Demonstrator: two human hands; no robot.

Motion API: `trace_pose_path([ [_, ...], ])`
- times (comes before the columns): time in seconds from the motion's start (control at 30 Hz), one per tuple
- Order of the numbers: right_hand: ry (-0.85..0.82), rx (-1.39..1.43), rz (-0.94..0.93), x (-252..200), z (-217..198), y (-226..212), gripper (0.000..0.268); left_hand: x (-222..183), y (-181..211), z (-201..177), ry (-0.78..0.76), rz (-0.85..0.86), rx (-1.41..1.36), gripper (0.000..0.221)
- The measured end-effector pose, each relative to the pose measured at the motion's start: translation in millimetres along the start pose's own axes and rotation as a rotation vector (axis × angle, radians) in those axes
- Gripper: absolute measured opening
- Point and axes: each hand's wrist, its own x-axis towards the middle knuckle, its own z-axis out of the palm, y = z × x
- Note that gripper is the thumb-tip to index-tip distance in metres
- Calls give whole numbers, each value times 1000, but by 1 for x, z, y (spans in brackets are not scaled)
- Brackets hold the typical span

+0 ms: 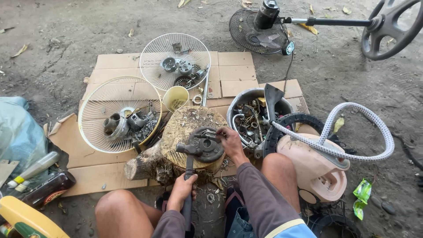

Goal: Disassembling a metal component using a hammer and punch on a wooden block

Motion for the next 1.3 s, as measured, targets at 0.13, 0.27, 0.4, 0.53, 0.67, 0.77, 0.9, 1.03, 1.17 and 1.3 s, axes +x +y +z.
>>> trace_pose_path([
  [0.13, -56, 232, 34, -8, -9, -3, 18, 0, 2, -5, -36, 2, 18, 13],
  [0.27, -95, 82, 134, -23, -4, 3, 26, 0, 5, -4, -42, -9, 39, 14],
  [0.4, -29, 49, 89, -27, 14, -2, 27, -12, 11, -2, -24, -24, 66, 15],
  [0.53, 55, -141, 342, -33, 20, -6, 45, -8, 12, 1, -22, -16, 75, 16],
  [0.67, -85, -163, 532, -44, 30, 2, 97, -11, 10, 2, -10, -21, 76, 16],
  [0.77, -46, -85, 579, -38, 19, -15, 57, -17, 13, 4, 7, 1, 97, 17],
  [0.9, 60, -50, 562, -30, 15, -8, 33, -21, 16, 4, 6, 25, 56, 14],
  [1.03, 92, -5, 565, -29, 6, -31, 62, -21, 15, 6, 36, 33, -28, 18],
  [1.17, -87, -420, 392, -37, 26, -26, 130, -22, 16, 10, 54, 41, -115, 14],
  [1.3, -79, -446, 365, -37, 49, 18, 124, -15, 10, 6, 60, 20, -103, 21],
])
